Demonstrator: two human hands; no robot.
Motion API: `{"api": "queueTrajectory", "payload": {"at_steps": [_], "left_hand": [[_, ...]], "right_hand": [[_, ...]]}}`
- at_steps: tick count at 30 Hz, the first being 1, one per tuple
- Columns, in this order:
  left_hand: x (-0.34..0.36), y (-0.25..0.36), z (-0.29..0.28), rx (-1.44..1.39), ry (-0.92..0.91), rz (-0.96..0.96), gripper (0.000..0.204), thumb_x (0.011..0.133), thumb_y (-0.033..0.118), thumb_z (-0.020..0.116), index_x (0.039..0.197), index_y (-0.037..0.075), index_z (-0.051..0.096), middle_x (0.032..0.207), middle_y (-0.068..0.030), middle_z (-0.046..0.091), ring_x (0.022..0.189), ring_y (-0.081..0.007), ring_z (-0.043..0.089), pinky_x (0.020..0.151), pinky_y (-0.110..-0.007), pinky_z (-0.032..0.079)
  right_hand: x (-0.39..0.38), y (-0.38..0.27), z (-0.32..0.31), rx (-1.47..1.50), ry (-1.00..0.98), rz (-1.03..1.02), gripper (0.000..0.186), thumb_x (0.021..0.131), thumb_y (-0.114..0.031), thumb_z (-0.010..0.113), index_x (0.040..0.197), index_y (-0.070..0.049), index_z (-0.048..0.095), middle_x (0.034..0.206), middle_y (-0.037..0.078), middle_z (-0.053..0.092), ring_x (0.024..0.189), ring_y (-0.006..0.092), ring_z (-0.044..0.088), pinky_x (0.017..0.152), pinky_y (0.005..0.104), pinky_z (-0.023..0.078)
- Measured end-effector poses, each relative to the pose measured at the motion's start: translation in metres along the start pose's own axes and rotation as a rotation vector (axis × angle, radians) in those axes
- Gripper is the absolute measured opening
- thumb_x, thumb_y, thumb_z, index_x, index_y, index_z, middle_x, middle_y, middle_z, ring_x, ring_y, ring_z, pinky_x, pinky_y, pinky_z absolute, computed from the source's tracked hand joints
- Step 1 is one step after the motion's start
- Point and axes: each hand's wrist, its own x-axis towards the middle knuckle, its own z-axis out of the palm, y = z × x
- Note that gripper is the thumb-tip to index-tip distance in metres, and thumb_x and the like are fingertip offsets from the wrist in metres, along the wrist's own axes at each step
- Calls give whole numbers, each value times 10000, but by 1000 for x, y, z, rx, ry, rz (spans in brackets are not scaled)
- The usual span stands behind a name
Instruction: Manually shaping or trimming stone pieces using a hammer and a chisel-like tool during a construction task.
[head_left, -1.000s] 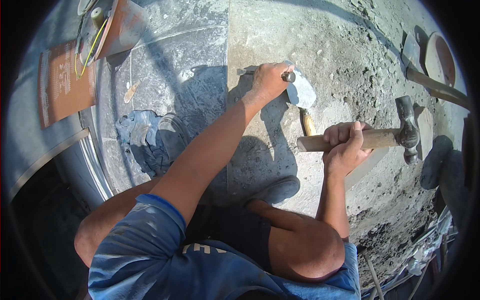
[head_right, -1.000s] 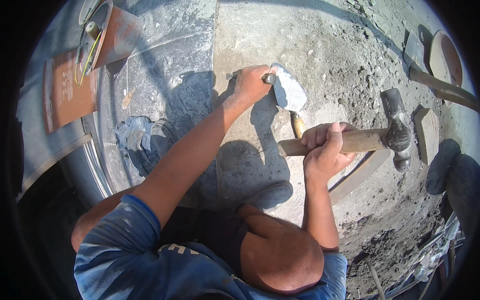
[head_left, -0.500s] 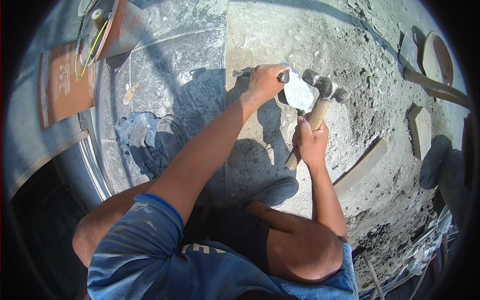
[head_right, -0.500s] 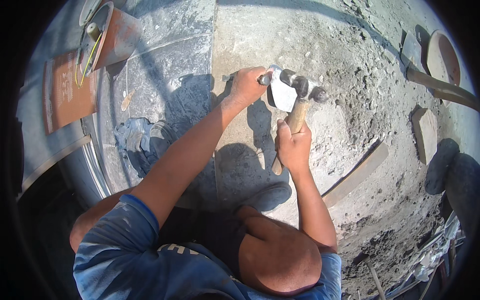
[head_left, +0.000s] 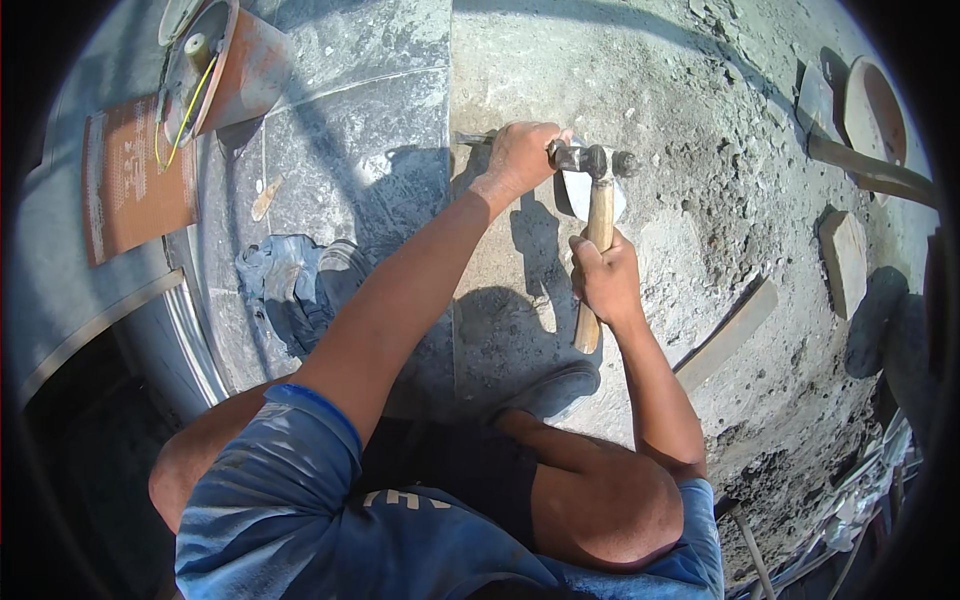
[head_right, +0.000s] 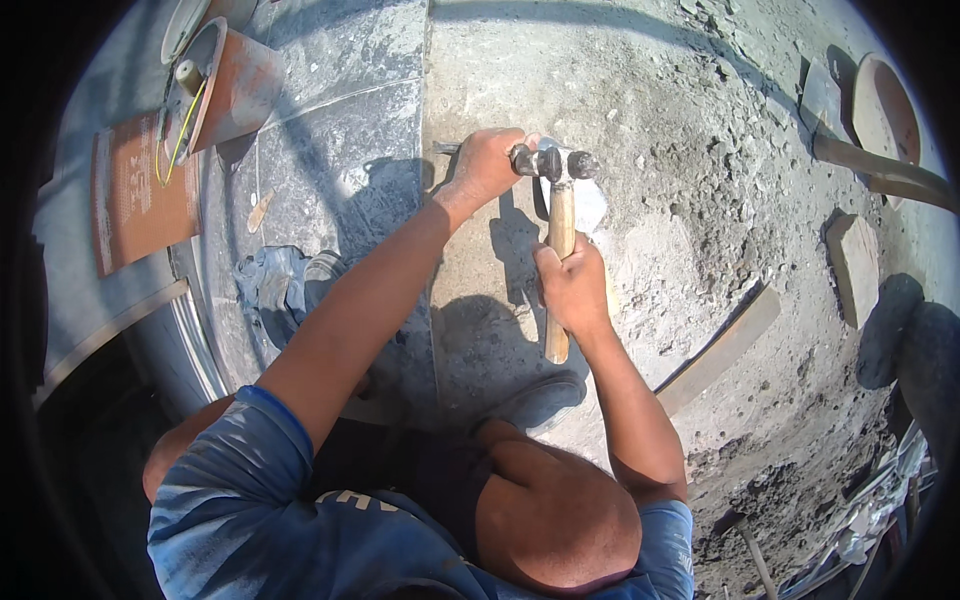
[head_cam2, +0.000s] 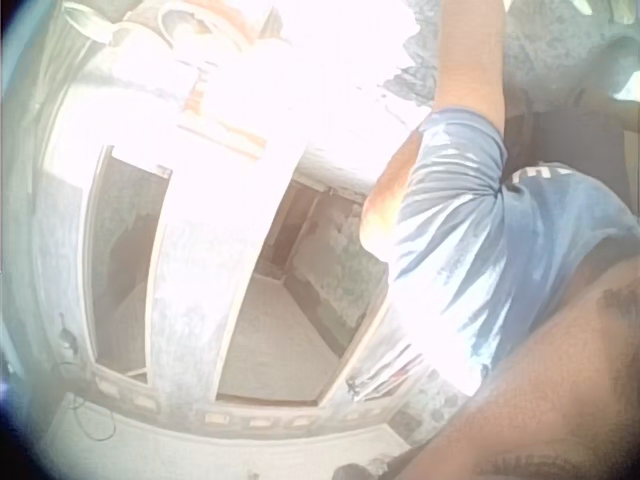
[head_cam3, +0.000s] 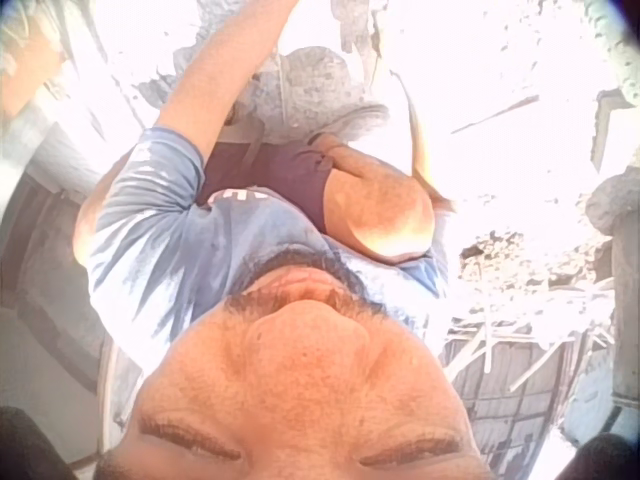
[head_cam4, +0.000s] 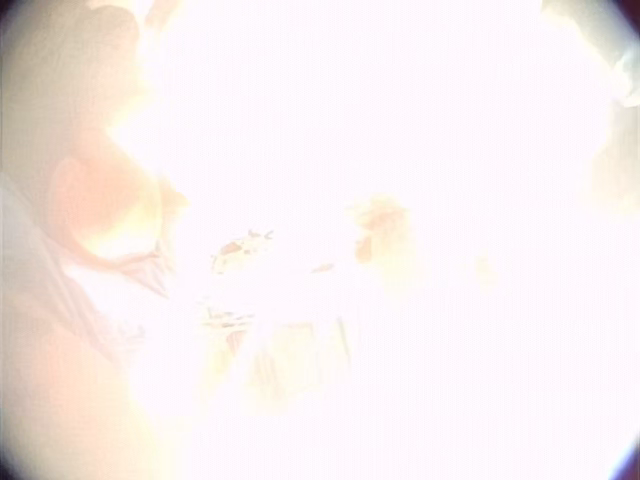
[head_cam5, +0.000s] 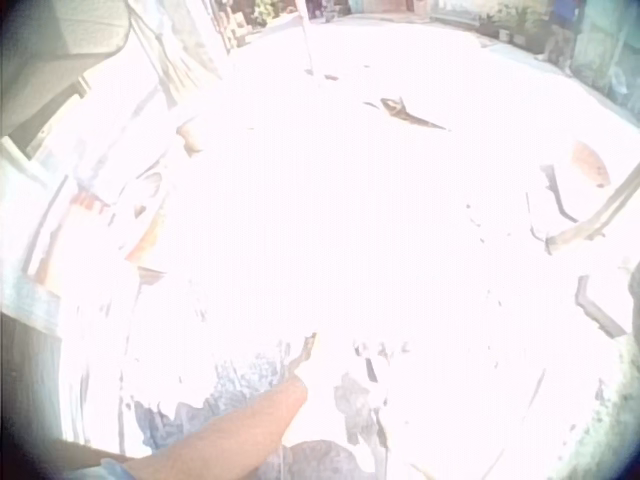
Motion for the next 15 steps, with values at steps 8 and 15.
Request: {"api": "queueTrajectory", "payload": {"at_steps": [8,15], "left_hand": [[14,11,-1,-33,24,30,261,848,211,637,663,42,565,625,-158,570,603,-358,582,554,-434,455],[13,-5,-4,18,42,104,264,846,196,642,655,32,562,612,-163,564,593,-358,575,551,-432,456]], "right_hand": [[1,-51,-19,724,414,-451,95,898,-91,529,882,-34,455,562,18,430,429,97,402,405,266,371],[-2,-32,-16,215,147,-63,136,895,-118,554,823,-45,464,569,-11,437,405,82,389,370,259,340]]}}
